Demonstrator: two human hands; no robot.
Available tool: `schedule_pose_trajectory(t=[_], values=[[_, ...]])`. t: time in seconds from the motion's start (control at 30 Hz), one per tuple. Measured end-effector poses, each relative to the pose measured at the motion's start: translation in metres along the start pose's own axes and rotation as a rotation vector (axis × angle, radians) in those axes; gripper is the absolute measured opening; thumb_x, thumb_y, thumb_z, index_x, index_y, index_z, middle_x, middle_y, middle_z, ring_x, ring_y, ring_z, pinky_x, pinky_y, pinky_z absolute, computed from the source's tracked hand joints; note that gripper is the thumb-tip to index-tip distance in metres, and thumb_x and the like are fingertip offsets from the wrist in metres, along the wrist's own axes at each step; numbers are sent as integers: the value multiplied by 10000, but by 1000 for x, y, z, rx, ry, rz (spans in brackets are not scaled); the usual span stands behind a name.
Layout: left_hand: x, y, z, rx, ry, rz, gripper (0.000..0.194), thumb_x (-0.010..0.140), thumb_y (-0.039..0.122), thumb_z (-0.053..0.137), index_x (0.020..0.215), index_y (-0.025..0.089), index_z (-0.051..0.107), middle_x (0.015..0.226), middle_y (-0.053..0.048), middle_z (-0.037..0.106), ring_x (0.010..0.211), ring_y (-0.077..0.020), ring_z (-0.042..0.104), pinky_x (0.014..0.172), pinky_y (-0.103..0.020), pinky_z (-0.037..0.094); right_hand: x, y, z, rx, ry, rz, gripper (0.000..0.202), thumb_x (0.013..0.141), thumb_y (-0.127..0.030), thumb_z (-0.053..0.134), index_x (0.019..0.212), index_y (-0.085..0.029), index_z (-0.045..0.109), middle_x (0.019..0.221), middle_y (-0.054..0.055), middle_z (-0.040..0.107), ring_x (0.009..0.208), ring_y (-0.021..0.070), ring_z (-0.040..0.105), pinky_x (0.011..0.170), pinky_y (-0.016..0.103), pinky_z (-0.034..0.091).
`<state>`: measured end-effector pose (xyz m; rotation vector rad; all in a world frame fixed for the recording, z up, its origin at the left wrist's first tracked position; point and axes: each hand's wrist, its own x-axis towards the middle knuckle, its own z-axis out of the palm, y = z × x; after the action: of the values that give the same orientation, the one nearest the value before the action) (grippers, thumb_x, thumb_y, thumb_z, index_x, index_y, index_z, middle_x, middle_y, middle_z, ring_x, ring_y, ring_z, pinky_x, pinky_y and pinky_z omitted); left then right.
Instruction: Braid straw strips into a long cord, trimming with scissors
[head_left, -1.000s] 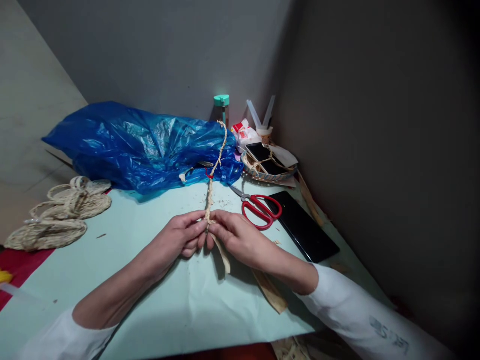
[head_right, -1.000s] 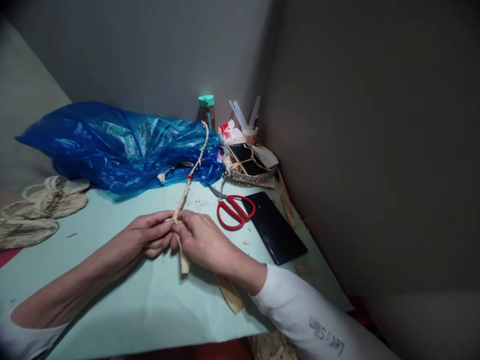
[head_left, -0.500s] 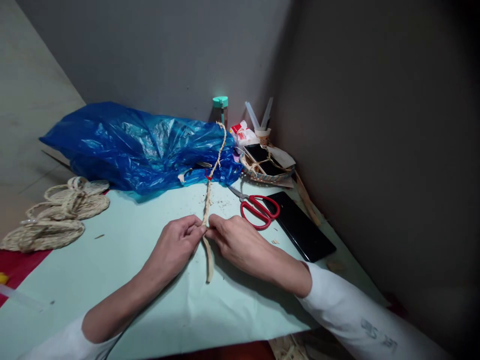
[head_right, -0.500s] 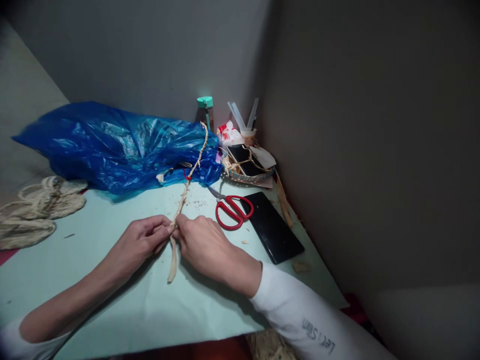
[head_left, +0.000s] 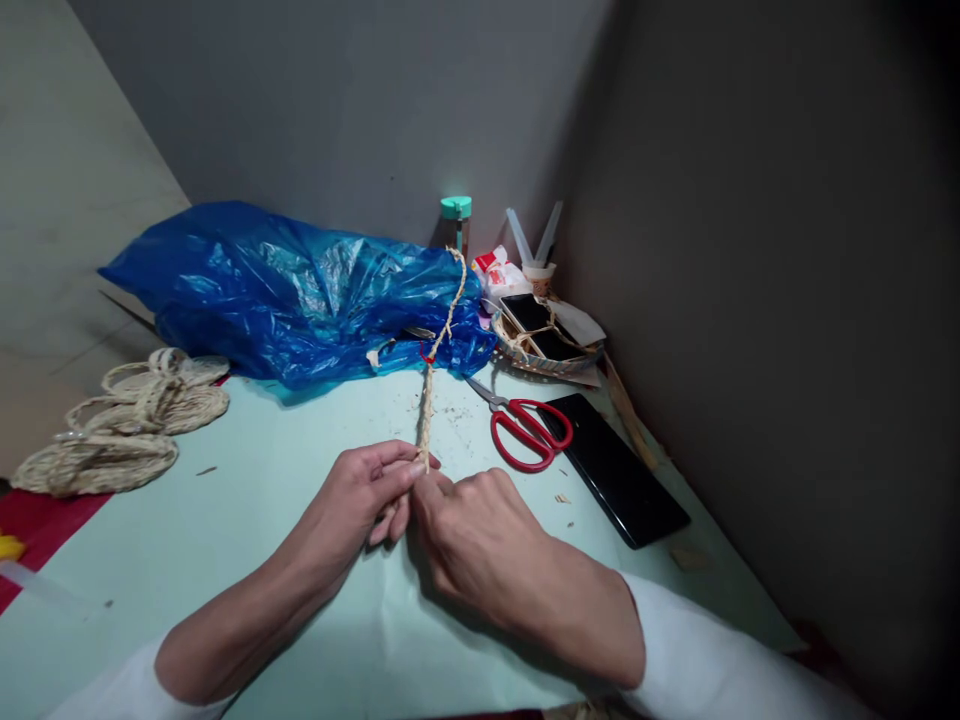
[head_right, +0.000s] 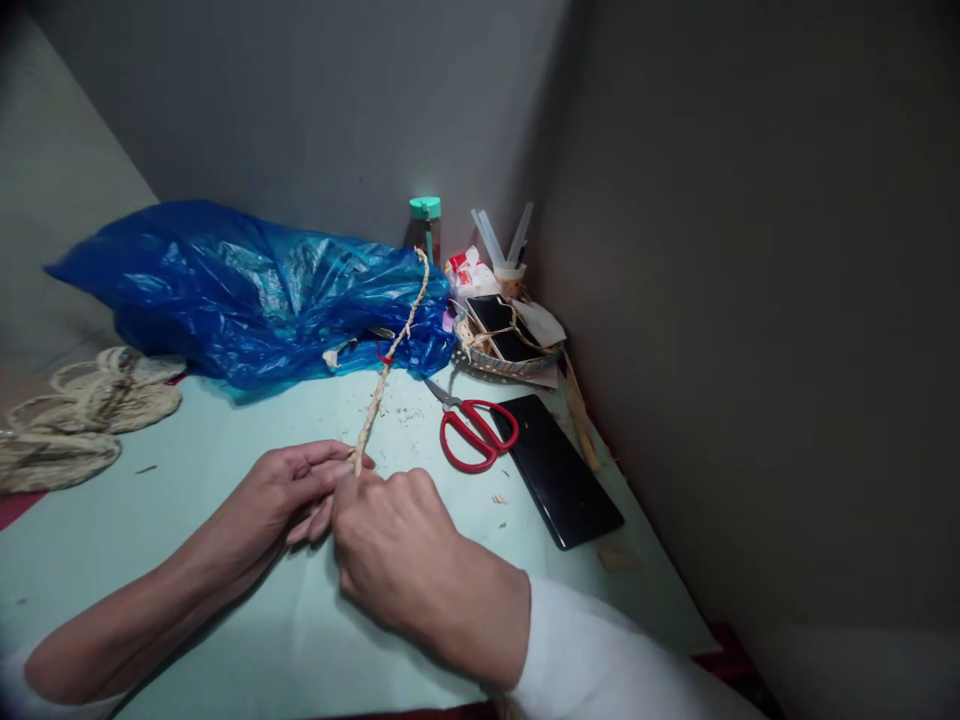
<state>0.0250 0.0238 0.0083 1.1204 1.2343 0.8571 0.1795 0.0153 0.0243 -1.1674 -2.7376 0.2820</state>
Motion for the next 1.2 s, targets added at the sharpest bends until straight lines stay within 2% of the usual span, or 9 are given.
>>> schedule_pose_trajectory(t=[0.1, 0.2, 0.27, 0.37, 0.47, 0.67, 0.93, 1.03, 1.2], values=[[0, 2, -1, -27, 20, -4, 220, 780, 348, 654, 790, 129, 643, 427, 73, 432, 376, -31, 293, 395, -173, 152, 2, 7, -6, 91, 29, -1, 217, 891, -233, 439, 944, -150, 633, 738, 65, 671, 506, 141, 457, 540, 313, 134], [-2, 6, -2, -108, 42, -23, 203, 735, 318, 702, 807, 135, 655, 532, 46, 533, 408, -26, 335, 410, -162, 203, 6, 19, -18, 319, 169, 152, 330, 940, -405, 424, 803, -176, 619, 673, 29, 644, 550, 129, 494, 550, 278, 224], [-3, 8, -2, -157, 27, -39, 196, 730, 295, 705, 845, 140, 667, 643, 7, 620, 474, -47, 444, 451, -161, 292, 11, 25, -22, 482, 229, 242, 293, 936, -388, 451, 807, -167, 594, 718, 28, 648, 630, 130, 536, 595, 257, 295], [-3, 8, -2, -201, -47, -34, 166, 757, 253, 675, 886, 149, 668, 765, -30, 672, 644, -103, 577, 594, -190, 427, 17, 31, -14, 822, 87, 184, 239, 962, -323, 414, 839, -167, 548, 749, 16, 639, 681, 117, 560, 648, 234, 362], [-3, 8, -1, -221, -79, -27, 154, 752, 214, 666, 895, 158, 651, 763, -20, 658, 672, -114, 585, 649, -211, 457, 21, 32, 3, 1011, -16, 141, 278, 982, -327, 369, 789, -178, 502, 695, -12, 584, 598, 92, 509, 616, 219, 370], [-4, 6, 0, -172, -51, -18, 209, 746, 269, 691, 901, 186, 577, 683, 22, 606, 645, -111, 561, 607, -195, 429, 25, 32, 21, 989, 122, 168, 233, 947, -301, 438, 796, -171, 558, 732, -2, 596, 691, 112, 523, 654, 216, 370], [3, -3, -8, 64, -38, -29, 272, 711, 373, 696, 843, 183, 552, 552, 49, 550, 480, -94, 419, 476, -200, 286, 21, 26, 9, 833, 158, 260, 208, 898, -243, 460, 715, -169, 525, 679, -13, 618, 636, 101, 512, 613, 209, 352], [1, 0, -7, 122, -24, -45, 302, 679, 397, 698, 849, 199, 546, 445, 88, 433, 447, -104, 367, 471, -208, 279, 19, 25, 6, 816, 164, 289, 190, 890, -267, 482, 740, -166, 542, 695, -5, 630, 652, 107, 526, 597, 206, 350], [-3, 8, -5, 146, -18, -77, 340, 623, 449, 708, 793, 210, 536, 408, 86, 431, 423, -104, 333, 458, -205, 247, 18, 25, 10, 828, 203, 278, 174, 881, -280, 497, 767, -161, 553, 679, 1, 627, 647, 112, 536, 574, 202, 345]])
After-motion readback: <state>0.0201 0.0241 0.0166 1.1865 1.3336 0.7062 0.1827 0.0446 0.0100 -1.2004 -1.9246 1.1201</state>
